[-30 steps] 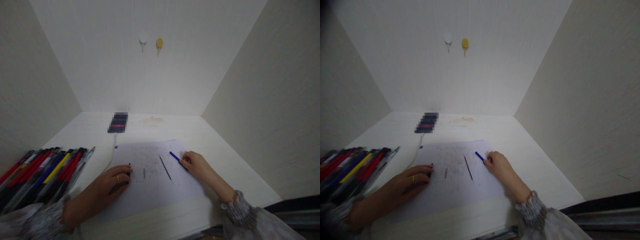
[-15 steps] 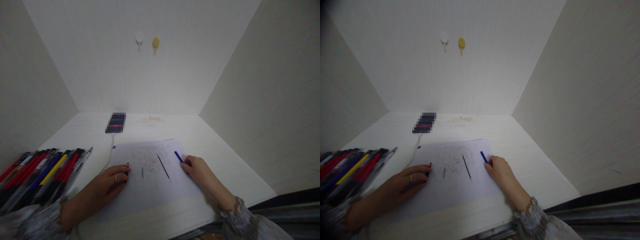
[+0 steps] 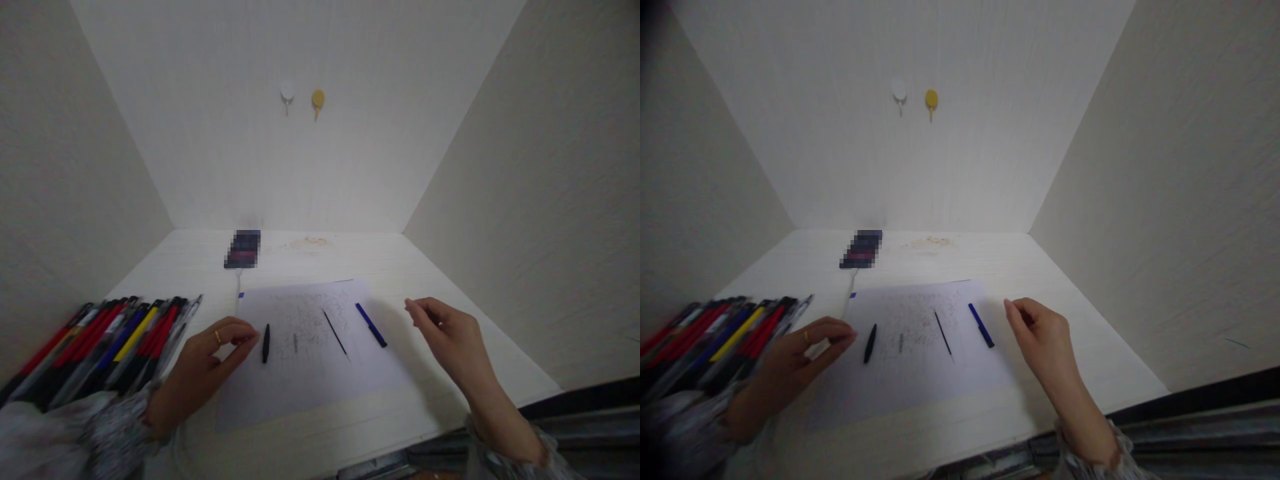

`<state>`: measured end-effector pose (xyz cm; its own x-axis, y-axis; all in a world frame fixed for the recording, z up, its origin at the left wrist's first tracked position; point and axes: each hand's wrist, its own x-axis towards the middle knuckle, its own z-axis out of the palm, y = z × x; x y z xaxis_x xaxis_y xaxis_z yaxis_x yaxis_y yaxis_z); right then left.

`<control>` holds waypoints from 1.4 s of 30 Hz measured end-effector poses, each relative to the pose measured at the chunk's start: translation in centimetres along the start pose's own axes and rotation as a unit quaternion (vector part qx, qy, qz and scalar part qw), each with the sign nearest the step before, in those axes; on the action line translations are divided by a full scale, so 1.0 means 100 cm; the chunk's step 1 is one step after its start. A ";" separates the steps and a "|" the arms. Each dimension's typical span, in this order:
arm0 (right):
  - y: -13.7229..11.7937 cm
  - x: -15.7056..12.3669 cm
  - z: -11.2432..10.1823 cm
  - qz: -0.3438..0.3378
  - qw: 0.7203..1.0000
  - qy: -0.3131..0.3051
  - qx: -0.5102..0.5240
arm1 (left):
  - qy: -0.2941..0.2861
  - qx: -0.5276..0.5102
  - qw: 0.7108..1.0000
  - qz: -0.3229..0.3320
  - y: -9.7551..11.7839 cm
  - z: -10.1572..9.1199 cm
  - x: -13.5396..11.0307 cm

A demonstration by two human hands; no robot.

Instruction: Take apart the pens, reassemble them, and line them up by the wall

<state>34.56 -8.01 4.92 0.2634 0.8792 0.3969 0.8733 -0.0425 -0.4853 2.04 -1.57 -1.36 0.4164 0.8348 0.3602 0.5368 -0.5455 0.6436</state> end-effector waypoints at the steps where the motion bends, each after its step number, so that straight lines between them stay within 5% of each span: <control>1: 0.001 0.001 -0.002 0.012 1.000 0.003 0.009 | 0.009 -0.013 0.999 -0.037 0.001 -0.001 0.001; 5: 0.008 0.008 -0.001 0.047 0.997 -0.015 0.050 | 0.033 -0.083 0.986 -0.137 0.003 -0.003 0.007; 11: 0.023 0.019 0.011 0.068 0.985 -0.059 0.145 | 0.049 -0.144 0.971 -0.187 -0.001 -0.003 0.009; 18: 0.018 0.026 0.063 0.050 0.962 -0.139 0.229 | 0.025 -0.141 0.968 -0.204 0.006 -0.002 0.011; 23: 0.001 0.021 0.095 -0.037 0.973 -0.174 0.149 | -0.007 -0.084 0.982 -0.172 0.011 -0.002 0.009; 28: -0.020 0.018 0.093 -0.097 0.975 -0.200 -0.013 | -0.033 0.043 0.993 -0.108 0.021 -0.001 0.010; 32: -0.040 0.013 0.088 -0.097 0.946 -0.258 -0.171 | -0.088 0.087 0.992 -0.032 0.030 0.006 0.015; 42: -0.066 0.001 0.092 -0.101 0.928 -0.300 -0.196 | -0.151 0.145 0.977 -0.045 0.038 0.025 0.026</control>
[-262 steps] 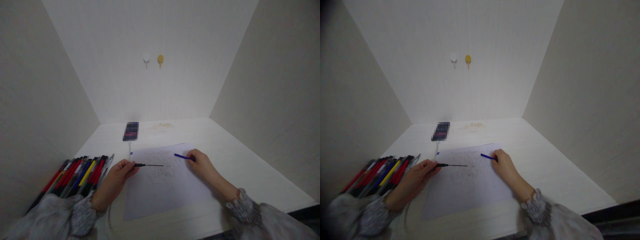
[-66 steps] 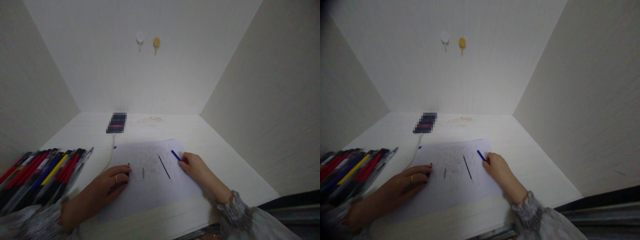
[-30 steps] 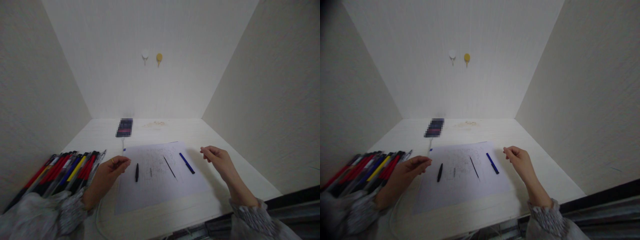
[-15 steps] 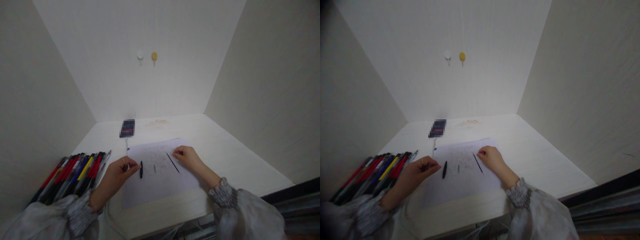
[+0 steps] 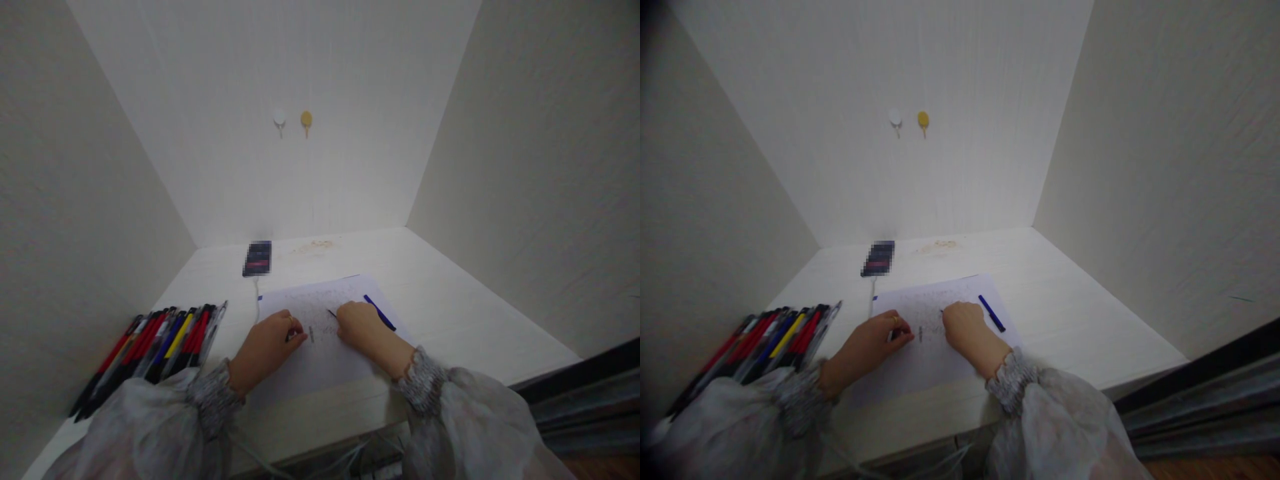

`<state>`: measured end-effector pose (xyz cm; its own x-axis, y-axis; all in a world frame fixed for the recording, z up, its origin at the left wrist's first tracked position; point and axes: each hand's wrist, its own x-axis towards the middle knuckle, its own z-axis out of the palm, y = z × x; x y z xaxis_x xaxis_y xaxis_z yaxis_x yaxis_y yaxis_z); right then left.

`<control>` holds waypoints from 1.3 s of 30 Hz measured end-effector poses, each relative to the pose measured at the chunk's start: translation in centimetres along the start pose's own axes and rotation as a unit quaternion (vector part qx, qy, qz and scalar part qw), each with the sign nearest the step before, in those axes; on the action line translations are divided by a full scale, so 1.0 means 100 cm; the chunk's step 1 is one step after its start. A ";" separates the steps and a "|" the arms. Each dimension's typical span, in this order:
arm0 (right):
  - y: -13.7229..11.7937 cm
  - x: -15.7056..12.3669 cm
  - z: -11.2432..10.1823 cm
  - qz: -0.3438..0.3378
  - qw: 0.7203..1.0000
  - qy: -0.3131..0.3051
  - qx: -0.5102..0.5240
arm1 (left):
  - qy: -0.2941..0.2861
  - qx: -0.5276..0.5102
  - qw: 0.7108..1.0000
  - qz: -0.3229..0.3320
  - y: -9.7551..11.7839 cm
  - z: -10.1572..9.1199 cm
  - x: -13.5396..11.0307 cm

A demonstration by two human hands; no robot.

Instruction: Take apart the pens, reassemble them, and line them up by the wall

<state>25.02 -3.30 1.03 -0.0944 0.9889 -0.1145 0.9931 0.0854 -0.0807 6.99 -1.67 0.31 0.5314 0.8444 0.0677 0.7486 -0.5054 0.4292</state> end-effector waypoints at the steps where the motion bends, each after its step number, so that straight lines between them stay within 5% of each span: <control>1: -0.001 0.000 -0.001 -0.002 1.000 -0.001 0.004 | -0.004 -0.007 1.000 0.001 0.000 0.001 0.001; 8: -0.013 0.006 -0.002 -0.039 0.995 0.011 0.094 | -0.008 -0.043 0.999 0.023 -0.009 0.009 0.003; 13: -0.019 0.017 0.007 -0.076 0.977 -0.067 0.189 | 0.026 -0.101 0.994 0.020 -0.010 0.007 0.001; 27: -0.033 0.021 0.013 -0.089 0.987 -0.002 0.132 | 0.065 -0.244 0.965 -0.069 -0.015 0.009 -0.005; 29: -0.033 0.021 0.011 -0.084 0.967 -0.032 0.237 | 0.045 -0.314 0.943 -0.099 -0.015 0.010 -0.004; 32: -0.035 0.018 0.010 -0.074 0.894 -0.075 0.435 | 0.020 -0.429 0.893 -0.135 -0.015 0.012 -0.002; 39: -0.040 0.012 0.011 -0.101 0.783 -0.085 0.608 | 0.079 -0.523 0.840 -0.120 -0.016 0.007 -0.002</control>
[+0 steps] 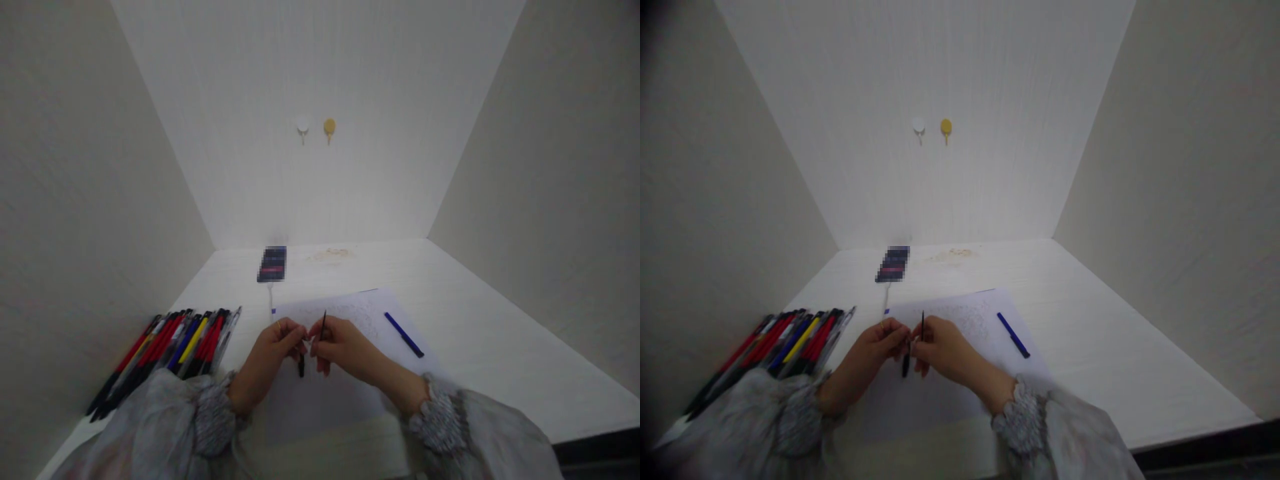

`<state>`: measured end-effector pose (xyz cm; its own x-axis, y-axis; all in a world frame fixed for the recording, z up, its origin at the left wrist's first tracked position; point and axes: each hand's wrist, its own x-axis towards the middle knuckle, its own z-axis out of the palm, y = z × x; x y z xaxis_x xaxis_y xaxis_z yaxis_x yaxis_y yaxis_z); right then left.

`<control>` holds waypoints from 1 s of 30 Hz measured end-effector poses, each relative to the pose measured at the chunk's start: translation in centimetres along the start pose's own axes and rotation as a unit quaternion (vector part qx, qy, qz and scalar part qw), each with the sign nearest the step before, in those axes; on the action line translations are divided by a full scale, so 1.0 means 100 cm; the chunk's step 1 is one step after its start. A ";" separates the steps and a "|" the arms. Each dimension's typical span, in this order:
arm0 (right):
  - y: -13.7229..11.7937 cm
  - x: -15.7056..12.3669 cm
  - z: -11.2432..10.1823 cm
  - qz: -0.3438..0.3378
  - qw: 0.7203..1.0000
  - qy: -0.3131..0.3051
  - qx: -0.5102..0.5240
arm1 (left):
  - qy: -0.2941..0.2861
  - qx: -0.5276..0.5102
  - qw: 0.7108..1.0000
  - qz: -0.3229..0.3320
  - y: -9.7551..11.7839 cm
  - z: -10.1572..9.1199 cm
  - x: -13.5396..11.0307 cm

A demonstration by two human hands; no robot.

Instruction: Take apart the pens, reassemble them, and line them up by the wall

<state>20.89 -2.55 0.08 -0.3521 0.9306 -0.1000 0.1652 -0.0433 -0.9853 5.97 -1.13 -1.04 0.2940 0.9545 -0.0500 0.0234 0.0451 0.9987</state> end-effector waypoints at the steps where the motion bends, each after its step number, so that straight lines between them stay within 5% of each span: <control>1: -0.001 -0.002 -0.001 -0.004 1.000 -0.010 0.019 | 0.017 -0.016 1.000 0.002 0.001 0.000 0.000; 11: -0.014 -0.023 -0.010 -0.060 0.962 -0.016 -0.266 | 0.072 -0.125 0.989 -0.030 0.004 -0.003 0.002; 30: -0.008 -0.026 -0.010 -0.084 0.942 -0.018 -0.323 | 0.058 -0.088 0.994 -0.036 0.004 0.000 0.001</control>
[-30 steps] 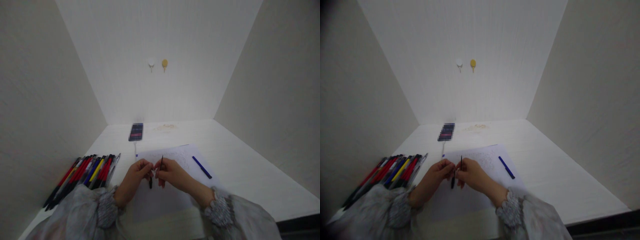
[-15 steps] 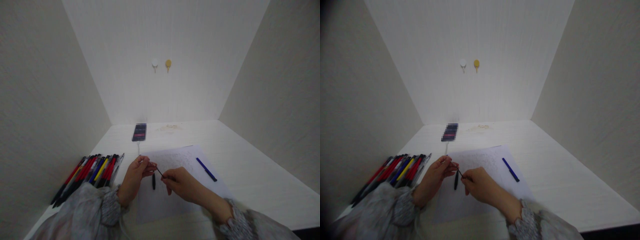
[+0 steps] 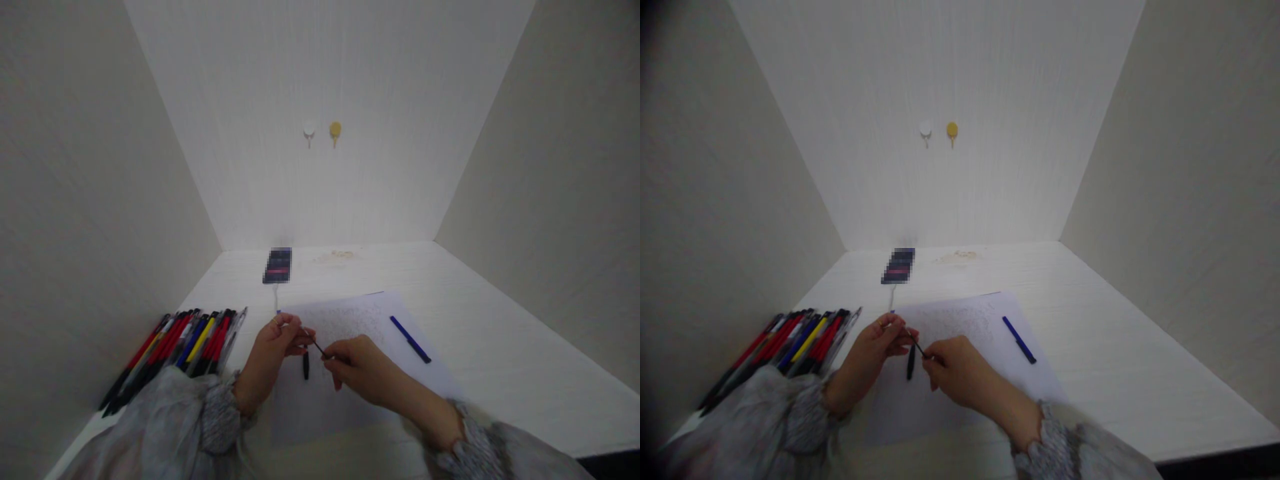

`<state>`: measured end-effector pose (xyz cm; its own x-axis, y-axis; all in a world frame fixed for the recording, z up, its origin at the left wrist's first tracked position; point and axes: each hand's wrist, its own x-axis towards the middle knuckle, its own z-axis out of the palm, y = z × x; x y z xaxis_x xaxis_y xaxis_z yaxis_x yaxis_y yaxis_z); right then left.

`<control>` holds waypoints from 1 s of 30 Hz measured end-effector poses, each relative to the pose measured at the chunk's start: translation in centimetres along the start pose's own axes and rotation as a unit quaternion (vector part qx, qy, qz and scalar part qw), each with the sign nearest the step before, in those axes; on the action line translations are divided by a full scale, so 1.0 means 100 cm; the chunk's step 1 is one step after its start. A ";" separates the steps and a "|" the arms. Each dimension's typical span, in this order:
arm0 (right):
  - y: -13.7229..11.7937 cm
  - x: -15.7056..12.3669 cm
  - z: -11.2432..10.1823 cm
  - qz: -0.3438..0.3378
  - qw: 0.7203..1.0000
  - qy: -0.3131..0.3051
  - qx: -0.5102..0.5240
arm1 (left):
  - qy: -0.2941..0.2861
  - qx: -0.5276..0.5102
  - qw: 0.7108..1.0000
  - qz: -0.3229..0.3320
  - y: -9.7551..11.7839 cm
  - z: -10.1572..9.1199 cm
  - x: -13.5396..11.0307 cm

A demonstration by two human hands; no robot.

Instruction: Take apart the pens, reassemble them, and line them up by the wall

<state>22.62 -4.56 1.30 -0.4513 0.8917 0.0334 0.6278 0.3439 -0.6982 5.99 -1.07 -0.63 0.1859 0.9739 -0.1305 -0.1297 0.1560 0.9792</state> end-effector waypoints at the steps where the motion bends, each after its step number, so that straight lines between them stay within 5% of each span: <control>1: 0.000 0.000 0.000 0.011 1.000 0.009 -0.006 | -0.004 0.006 1.000 -0.002 0.000 0.000 -0.001; 10: 0.004 -0.004 -0.001 0.022 0.980 0.158 -0.121 | -0.090 0.051 0.994 -0.015 -0.002 0.001 -0.004; 30: 0.006 -0.007 -0.001 0.024 0.996 0.084 0.004 | -0.120 0.015 0.993 -0.003 -0.009 0.000 -0.004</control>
<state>23.36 -4.97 0.92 -0.3068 0.9444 0.1184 0.6412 0.2971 -0.7075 6.07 -1.55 -1.42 0.4131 0.9052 -0.1002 -0.0989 0.1539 0.9831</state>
